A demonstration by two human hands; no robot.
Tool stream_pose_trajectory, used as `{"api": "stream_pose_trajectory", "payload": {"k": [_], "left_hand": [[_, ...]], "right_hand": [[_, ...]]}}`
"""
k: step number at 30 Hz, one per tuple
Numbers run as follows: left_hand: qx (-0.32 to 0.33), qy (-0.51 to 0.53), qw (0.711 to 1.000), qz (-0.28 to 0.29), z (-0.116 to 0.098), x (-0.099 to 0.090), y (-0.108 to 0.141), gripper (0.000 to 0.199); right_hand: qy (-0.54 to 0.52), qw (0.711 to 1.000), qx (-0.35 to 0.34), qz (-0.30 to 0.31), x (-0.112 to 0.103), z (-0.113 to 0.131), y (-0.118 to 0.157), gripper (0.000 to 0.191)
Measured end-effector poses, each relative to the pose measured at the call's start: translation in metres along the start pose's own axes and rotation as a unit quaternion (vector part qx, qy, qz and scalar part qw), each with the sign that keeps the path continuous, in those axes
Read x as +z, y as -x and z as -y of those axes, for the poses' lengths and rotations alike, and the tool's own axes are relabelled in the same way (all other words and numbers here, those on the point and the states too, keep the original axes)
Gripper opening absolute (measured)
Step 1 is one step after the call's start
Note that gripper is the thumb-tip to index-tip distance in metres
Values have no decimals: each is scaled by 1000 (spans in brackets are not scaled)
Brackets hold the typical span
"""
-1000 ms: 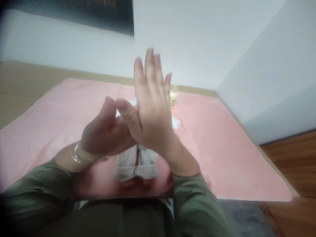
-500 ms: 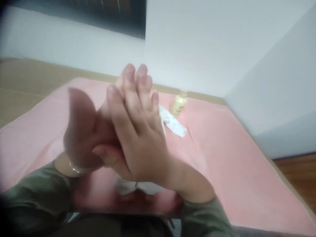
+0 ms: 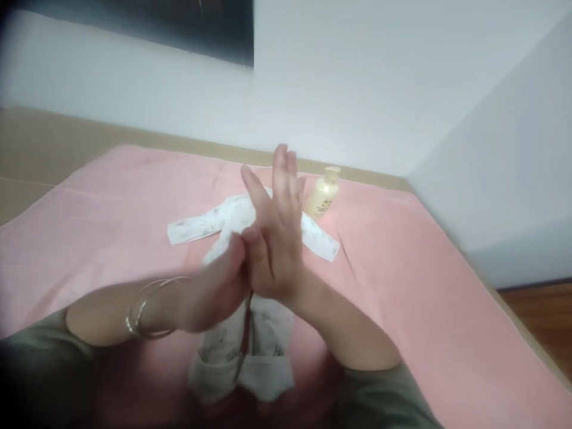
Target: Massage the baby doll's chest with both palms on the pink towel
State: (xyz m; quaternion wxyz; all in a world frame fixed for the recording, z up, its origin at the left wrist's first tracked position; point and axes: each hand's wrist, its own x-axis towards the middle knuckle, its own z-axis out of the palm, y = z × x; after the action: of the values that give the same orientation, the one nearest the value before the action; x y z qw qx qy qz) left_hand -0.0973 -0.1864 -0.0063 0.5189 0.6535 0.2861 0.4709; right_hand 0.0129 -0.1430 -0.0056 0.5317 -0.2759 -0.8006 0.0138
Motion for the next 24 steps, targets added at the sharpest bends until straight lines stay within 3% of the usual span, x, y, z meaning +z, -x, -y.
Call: {"api": "stream_pose_trajectory", "payload": {"k": [2,5,7,9,12,15,19,24], "left_hand": [[-22,13,999,-35,1,-10,-15,63],[-34,-74,985,-149,8,-37,-46,63],[-3,-154,961,-228,23,-59,-68,61],[18,-175,946,-271,47,-78,-87,57],[-19,-197,935,-296,87,-95,-104,42],[-80,-260,914,-302,119,-97,-110,26],[-53,-338,882,-323,137,-95,-104,26],[5,-379,873,-306,146,-93,-83,21]], "right_hand": [[6,999,39,36,13,4,8,58],[-41,994,25,103,21,13,16,63],[-72,988,11,139,20,11,16,61],[-85,986,21,141,17,-1,13,49],[-58,990,79,96,24,-36,12,37],[-7,986,147,83,43,-80,21,42],[41,961,167,218,62,-122,32,48],[95,921,219,307,54,-135,20,59]]}}
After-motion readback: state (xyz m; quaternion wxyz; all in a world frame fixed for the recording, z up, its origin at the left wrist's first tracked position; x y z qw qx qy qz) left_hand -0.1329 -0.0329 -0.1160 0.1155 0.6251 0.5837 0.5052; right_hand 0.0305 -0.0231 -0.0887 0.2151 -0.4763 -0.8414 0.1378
